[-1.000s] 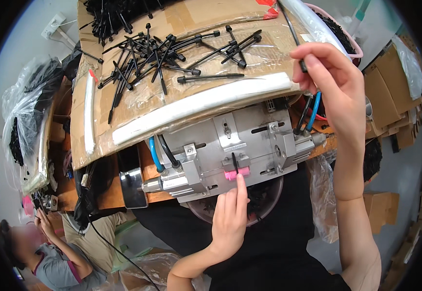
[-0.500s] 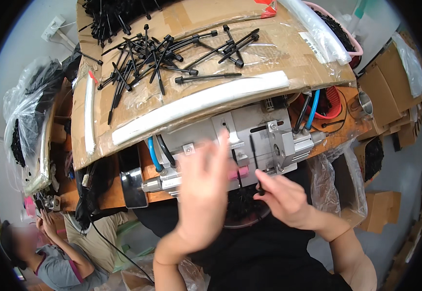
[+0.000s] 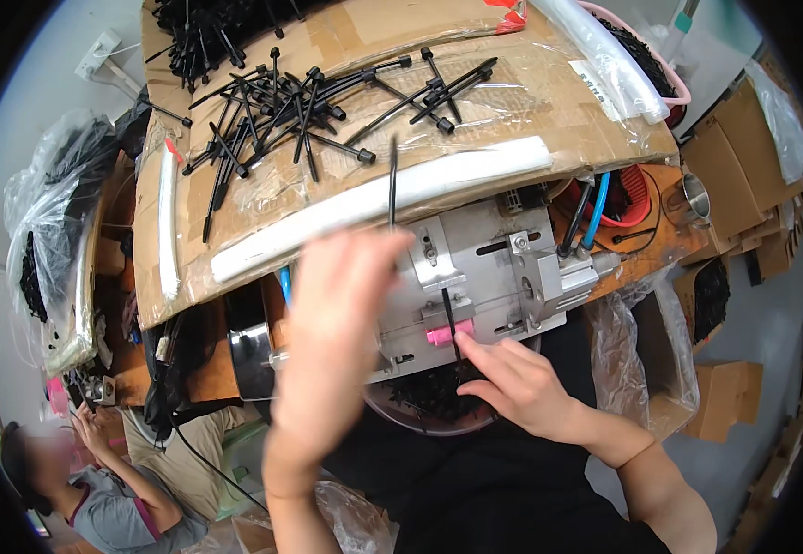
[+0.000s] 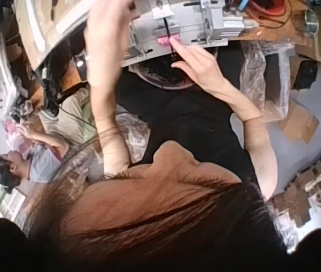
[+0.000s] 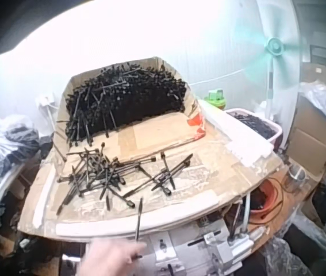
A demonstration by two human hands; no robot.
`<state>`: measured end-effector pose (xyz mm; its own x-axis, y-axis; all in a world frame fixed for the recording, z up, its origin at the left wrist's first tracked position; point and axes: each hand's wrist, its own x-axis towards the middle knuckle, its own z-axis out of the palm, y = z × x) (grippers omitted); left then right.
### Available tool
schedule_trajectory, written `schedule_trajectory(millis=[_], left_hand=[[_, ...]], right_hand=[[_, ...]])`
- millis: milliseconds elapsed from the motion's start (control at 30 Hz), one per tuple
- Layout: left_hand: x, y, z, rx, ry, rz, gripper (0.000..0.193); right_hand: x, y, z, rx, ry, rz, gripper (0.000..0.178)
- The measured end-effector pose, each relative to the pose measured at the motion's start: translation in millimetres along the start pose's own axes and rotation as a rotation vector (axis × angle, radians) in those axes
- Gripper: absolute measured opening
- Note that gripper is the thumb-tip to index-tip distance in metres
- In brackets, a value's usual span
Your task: The person repeatedly picks up black plastic cable ties from a cardboard box and inserts them into a pneumatic crimping machine. They operate the machine to process the ties and then drop the finished items into a pink plastic basket below.
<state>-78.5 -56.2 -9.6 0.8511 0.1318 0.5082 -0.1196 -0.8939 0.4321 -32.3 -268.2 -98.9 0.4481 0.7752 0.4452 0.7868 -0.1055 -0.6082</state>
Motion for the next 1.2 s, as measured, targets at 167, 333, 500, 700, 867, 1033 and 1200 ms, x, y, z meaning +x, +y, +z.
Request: schedule_trajectory(millis=[167,333,500,700,867,1033,1200], left_hand=[[-101.7,54.7,51.1,0.187,-0.079,-0.101,0.058],[-111.4,57.5,74.9,0.189,-0.21,-0.156,0.066],[-109.0,49.7,74.5,0.204,-0.25,-0.117,0.069],[-83.4,47.7,43.9,0.028,-0.274,-0.166,0.066],[36.6,-9.4,6.6,0.223,0.078,-0.047,0.027],[106.7,-56.2,12.1,0.278,-0.055,-0.041,0.015],[93.6,-74.6,-13.7,0.192,-0.216,-0.039,0.014]], right_hand=[[0.9,-3.1,-22.0,-0.021,0.102,0.08,0.061],[3.3,-2.2,-29.0,-0.02,0.179,0.061,0.057],[3.3,-5.0,-35.9,-0.007,0.185,0.102,0.054],[30.8,6.2,-61.8,-0.17,0.248,-0.075,0.048],[144.9,48.4,-105.1,-0.514,0.361,-0.324,0.02],[223.5,100.2,-112.9,-0.546,-0.129,-0.257,0.016],[196.8,98.0,-104.8,-0.539,-0.106,-0.406,0.02]])
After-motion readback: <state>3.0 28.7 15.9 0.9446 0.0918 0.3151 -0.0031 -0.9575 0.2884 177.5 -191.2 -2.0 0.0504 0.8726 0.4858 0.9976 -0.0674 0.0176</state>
